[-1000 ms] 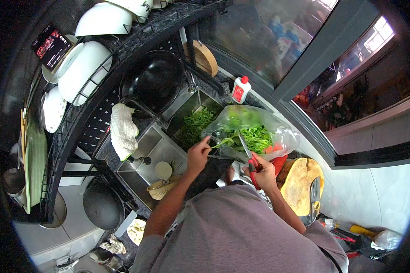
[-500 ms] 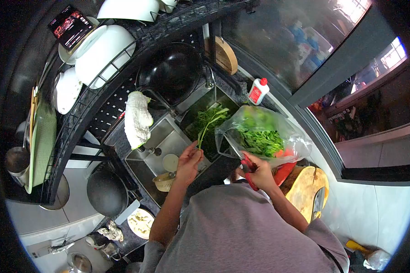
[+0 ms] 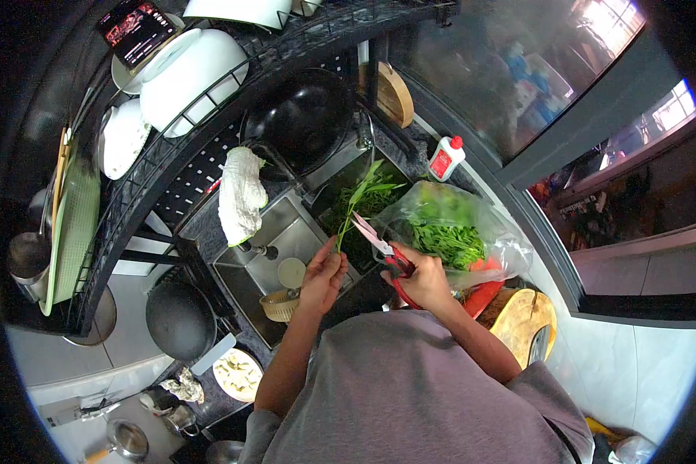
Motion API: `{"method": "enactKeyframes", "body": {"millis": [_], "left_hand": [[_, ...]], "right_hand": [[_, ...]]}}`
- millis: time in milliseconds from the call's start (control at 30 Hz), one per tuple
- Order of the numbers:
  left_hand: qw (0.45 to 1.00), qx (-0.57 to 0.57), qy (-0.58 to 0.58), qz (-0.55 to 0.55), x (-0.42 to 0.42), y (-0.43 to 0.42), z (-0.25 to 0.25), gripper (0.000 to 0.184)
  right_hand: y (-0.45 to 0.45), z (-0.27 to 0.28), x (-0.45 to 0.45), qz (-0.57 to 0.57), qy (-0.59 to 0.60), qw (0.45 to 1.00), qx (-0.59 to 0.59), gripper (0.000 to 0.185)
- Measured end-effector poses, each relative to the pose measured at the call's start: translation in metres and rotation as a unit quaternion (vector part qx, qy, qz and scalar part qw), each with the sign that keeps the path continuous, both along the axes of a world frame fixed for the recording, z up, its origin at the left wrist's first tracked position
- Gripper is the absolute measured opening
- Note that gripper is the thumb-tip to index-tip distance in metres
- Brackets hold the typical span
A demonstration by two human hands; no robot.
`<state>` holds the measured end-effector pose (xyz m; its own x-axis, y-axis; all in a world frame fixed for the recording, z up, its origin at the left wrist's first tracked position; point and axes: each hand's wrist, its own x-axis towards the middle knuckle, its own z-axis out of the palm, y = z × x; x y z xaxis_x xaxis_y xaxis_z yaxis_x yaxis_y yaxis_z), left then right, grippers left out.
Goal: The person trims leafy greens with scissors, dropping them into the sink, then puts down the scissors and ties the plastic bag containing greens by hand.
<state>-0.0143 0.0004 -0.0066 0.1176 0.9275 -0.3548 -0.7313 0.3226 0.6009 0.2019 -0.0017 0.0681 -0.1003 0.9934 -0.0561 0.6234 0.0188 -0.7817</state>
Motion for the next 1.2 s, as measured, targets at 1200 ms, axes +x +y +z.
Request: {"method": "enactKeyframes", "body": {"millis": [1200], "left_hand": [[0.997,0.038,0.055,0.028,-0.002,0.016,-0.013,0.052]], "right_hand": [[-0.006,-0.017,-0.008,0.086,0.088,0.992,-0.021,0.044]]}}
